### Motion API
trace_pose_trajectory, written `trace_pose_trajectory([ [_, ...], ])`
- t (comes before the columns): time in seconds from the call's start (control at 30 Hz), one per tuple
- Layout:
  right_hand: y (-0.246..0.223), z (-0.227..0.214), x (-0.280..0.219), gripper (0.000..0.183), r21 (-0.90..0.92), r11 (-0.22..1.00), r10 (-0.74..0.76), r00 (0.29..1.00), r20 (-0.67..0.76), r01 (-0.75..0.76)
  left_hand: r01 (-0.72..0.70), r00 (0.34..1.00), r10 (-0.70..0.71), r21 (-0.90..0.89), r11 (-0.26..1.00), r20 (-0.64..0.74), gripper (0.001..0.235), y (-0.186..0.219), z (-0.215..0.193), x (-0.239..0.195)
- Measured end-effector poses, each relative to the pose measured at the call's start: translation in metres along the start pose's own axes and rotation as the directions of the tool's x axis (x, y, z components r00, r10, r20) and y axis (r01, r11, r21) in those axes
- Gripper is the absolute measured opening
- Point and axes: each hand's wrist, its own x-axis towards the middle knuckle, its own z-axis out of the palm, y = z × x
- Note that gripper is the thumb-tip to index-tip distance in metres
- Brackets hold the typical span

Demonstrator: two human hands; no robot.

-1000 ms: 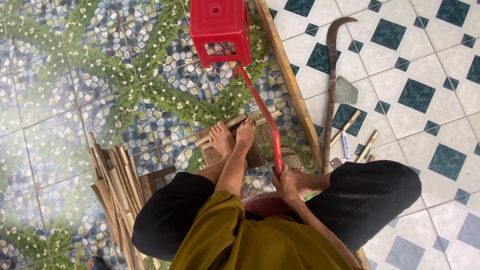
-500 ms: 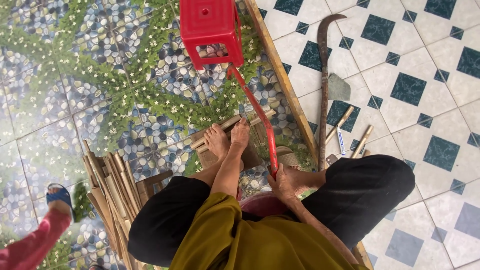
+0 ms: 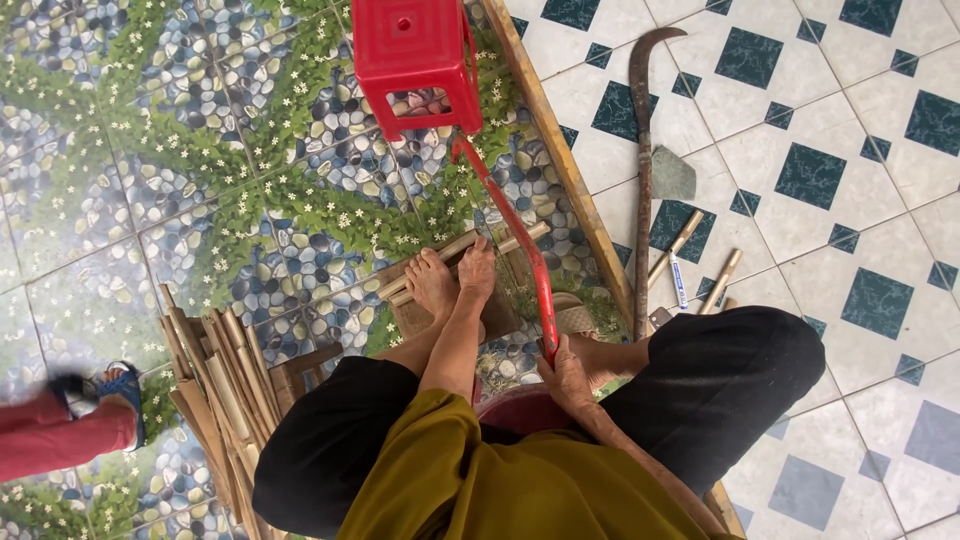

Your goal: The person sits on the floor and uses a red bow saw to cut a bamboo stick that is held in place by their feet. They maintain a steady back-and-forth sawing motion throughout the clip.

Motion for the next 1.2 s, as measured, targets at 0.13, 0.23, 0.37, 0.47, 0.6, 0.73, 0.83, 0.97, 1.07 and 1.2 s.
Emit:
trace_pose_trajectory([
  [0.13, -0.023, -0.012, -0.014, 0.069, -0.006, 1.000, 0.022, 0.999, 0.037, -0.022, 0.023, 1.000, 0.024, -0.912, -0.410, 0.014, 0.027, -0.011, 0.032, -0.002],
  [0.23, -0.026, -0.016, -0.014, 0.064, 0.021, 1.000, 0.019, 0.999, 0.032, -0.020, 0.089, 0.978, 0.147, -0.345, -0.934, -0.146, 0.022, -0.011, 0.036, 0.007],
  [0.37, -0.020, -0.007, -0.011, 0.055, 0.001, 0.999, 0.034, 0.999, 0.027, -0.034, -0.053, 0.966, 0.095, -0.547, -0.836, -0.239, 0.030, 0.020, 0.009, 0.004],
  [0.47, -0.022, -0.008, -0.008, 0.049, 0.040, 0.999, 0.018, 1.000, 0.017, -0.019, 0.004, 0.979, 0.104, -0.492, -0.871, -0.177, 0.024, 0.009, 0.013, 0.004],
  [0.6, -0.009, 0.001, 0.009, 0.048, 0.000, 1.000, 0.013, 1.000, 0.015, -0.013, 0.003, 0.978, 0.112, -0.524, -0.852, -0.176, 0.022, 0.033, -0.004, 0.003],
  [0.73, -0.015, 0.001, 0.002, 0.048, 0.013, 0.999, 0.052, 0.999, 0.014, -0.052, -0.029, 0.978, 0.077, -0.491, -0.871, -0.194, 0.022, 0.018, 0.004, 0.006],
  [0.83, -0.012, 0.007, 0.007, 0.048, -0.002, 0.998, 0.059, 0.998, 0.023, -0.059, -0.012, 0.975, 0.104, -0.511, -0.860, -0.197, 0.025, 0.020, 0.007, 0.009],
  [0.97, 0.003, 0.012, 0.018, 0.051, -0.031, 0.997, 0.068, 0.998, 0.014, -0.068, 0.020, 0.965, 0.137, -0.462, -0.886, -0.221, 0.035, 0.024, 0.010, 0.012],
  [1.07, -0.003, 0.008, 0.014, 0.052, -0.029, 0.997, 0.075, 0.997, 0.031, -0.074, 0.068, 0.996, 0.048, -0.994, 0.081, 0.073, 0.042, 0.042, -0.010, 0.017],
  [1.2, -0.015, 0.002, 0.008, 0.053, 0.003, 0.997, 0.076, 0.996, 0.046, -0.077, 0.348, 0.934, -0.355, 0.282, 0.894, -0.025, 0.059, 0.036, 0.003, 0.023],
])
